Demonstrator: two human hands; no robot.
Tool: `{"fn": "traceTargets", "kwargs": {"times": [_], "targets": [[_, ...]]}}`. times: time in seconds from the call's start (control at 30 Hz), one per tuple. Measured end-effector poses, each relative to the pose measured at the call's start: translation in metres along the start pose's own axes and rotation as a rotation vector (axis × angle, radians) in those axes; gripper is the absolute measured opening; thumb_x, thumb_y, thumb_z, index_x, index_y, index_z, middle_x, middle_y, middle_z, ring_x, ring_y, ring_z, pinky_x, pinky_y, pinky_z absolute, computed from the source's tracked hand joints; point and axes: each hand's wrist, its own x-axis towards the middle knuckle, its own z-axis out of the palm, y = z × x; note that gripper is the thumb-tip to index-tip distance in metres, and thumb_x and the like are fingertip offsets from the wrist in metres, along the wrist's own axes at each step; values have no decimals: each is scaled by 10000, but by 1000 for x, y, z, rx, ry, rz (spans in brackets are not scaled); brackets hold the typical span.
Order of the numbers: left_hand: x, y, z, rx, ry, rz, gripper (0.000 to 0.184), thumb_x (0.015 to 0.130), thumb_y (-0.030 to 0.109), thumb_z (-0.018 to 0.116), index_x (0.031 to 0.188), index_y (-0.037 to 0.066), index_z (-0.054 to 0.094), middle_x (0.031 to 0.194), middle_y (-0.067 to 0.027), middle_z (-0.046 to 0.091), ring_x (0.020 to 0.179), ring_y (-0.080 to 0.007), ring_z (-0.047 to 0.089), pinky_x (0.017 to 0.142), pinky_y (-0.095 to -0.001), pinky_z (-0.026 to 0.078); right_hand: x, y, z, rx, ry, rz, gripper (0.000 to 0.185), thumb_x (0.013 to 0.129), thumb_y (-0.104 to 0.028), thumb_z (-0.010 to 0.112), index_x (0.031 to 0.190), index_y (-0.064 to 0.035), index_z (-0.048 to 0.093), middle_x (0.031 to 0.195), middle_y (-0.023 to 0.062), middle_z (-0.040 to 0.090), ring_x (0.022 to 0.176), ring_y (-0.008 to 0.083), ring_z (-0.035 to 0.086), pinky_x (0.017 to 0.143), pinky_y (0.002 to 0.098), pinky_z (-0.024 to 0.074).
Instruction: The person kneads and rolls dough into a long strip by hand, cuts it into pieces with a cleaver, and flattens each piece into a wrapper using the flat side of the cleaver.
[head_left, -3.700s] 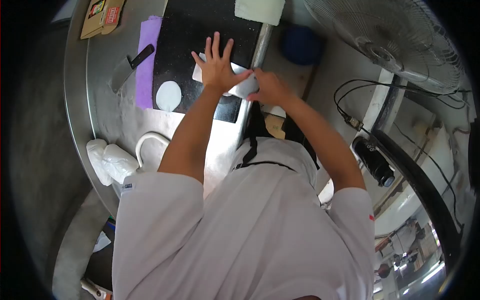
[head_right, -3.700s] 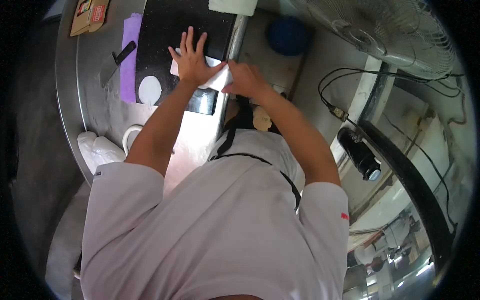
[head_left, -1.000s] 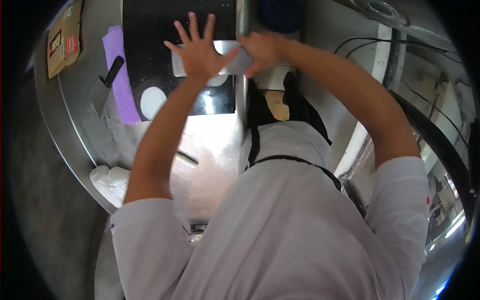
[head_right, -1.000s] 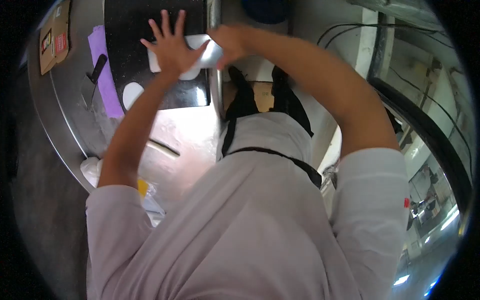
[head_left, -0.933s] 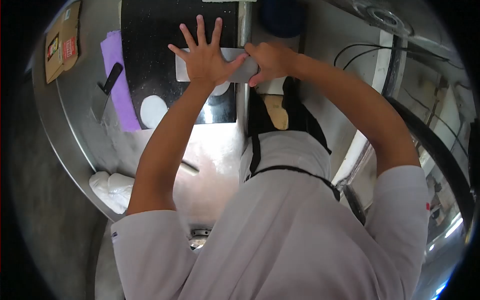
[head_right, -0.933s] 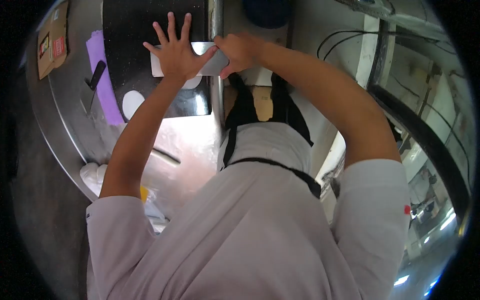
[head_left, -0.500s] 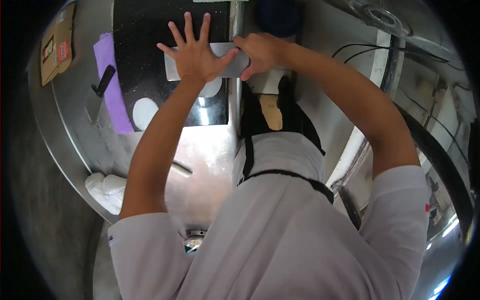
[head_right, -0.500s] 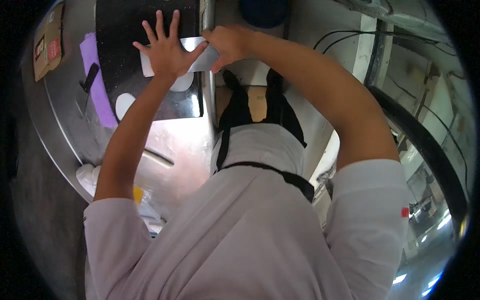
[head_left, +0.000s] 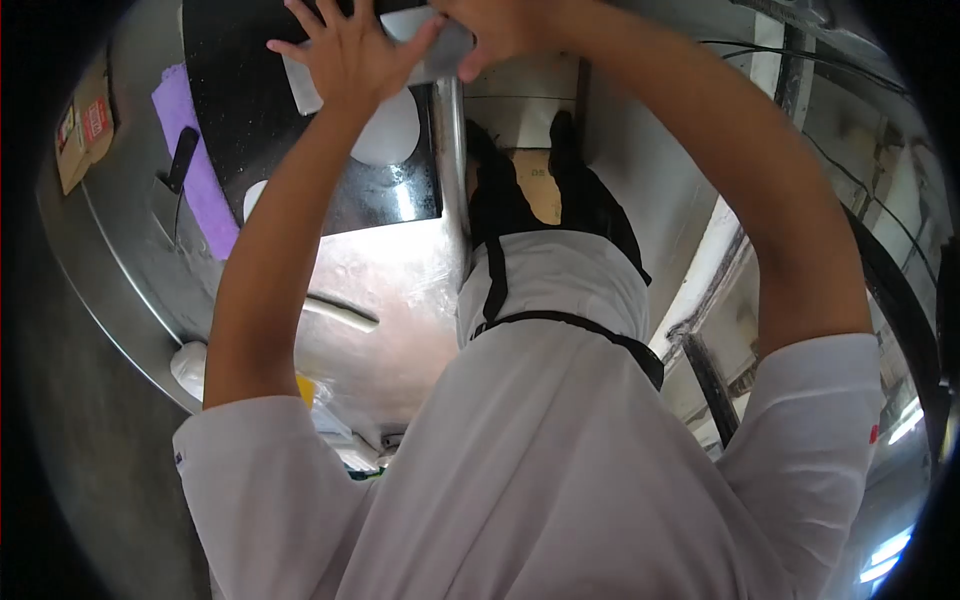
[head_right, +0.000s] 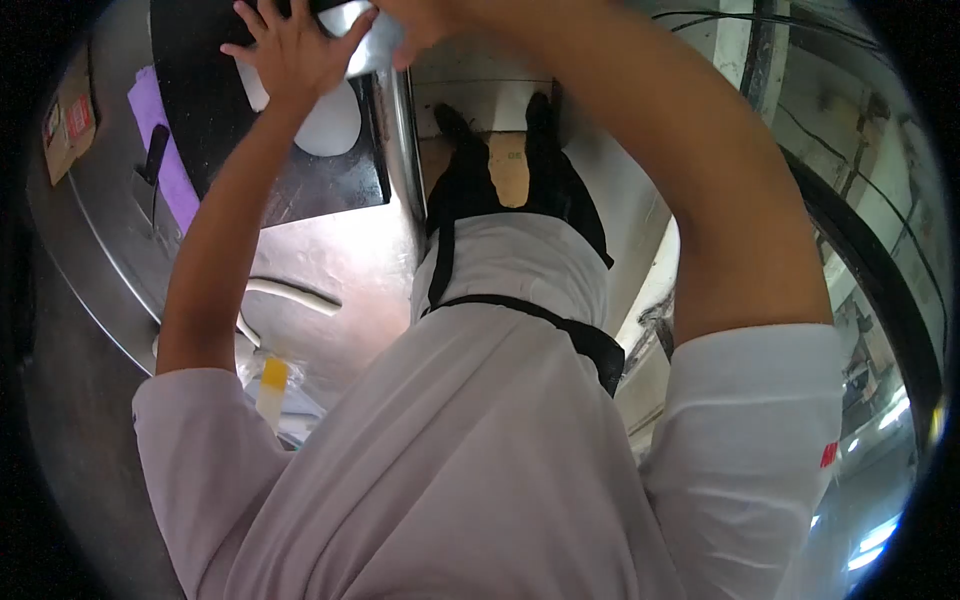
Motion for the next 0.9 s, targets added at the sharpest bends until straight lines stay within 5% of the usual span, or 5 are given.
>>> {"fn": "traceTargets", "kwargs": {"times": [0.3, 0.37, 0.53, 0.6, 0.9], "targets": [[-39, -34, -4, -8, -121, 260, 1136, 719, 702, 732, 1638, 195, 297, 1710, -217, 152, 1567, -484, 107, 1158, -780, 88, -23, -37, 35, 274, -48, -226, 838, 689, -492, 908, 1205, 57, 541, 923, 261, 708, 952, 417, 724, 825, 475, 578], [-24, -38, 0, -59, -118, 291, 1121, 702, 694, 750, 1616, 186, 345, 1704, -206, 180, 1567, -471, 127, 1153, -786, 92, -35, -58, 33, 50, 32, 89, 854, 701, -516, 903, 1233, 53, 553, 927, 243, 723, 952, 388, 740, 814, 461, 588], [28, -50, -10, -62, 28, 390, 1076, 730, 684, 720, 1609, 186, 347, 1701, -203, 191, 1550, -471, 179, 1149, -774, 180, 2, -31, 22, 87, 273, -35, 829, 751, -534, 878, 1244, 49, 556, 1077, 272, 699, 1021, 388, 715, 846, 464, 580], [35, -50, -7, -54, 19, 452, 1107, 713, 702, 721, 1609, 170, 348, 1693, -216, 204, 1548, -481, 177, 1162, -767, 166, 4, -37, -1, 74, 43, 173, 925, 666, -521, 896, 1244, 120, 563, 1169, 341, 648, 1104, 477, 641, 965, 489, 529], [29, -59, -7, 7, 105, 475, 1180, 698, 783, 682, 1630, 164, 304, 1710, -220, 147, 1560, -483, 140, 1188, -745, 98, 9, -23, 21, 300, -49, 46, 633, 854, -370, 838, 1265, 37, 582, 1071, 217, 718, 988, 312, 724, 863, 409, 571]]}}
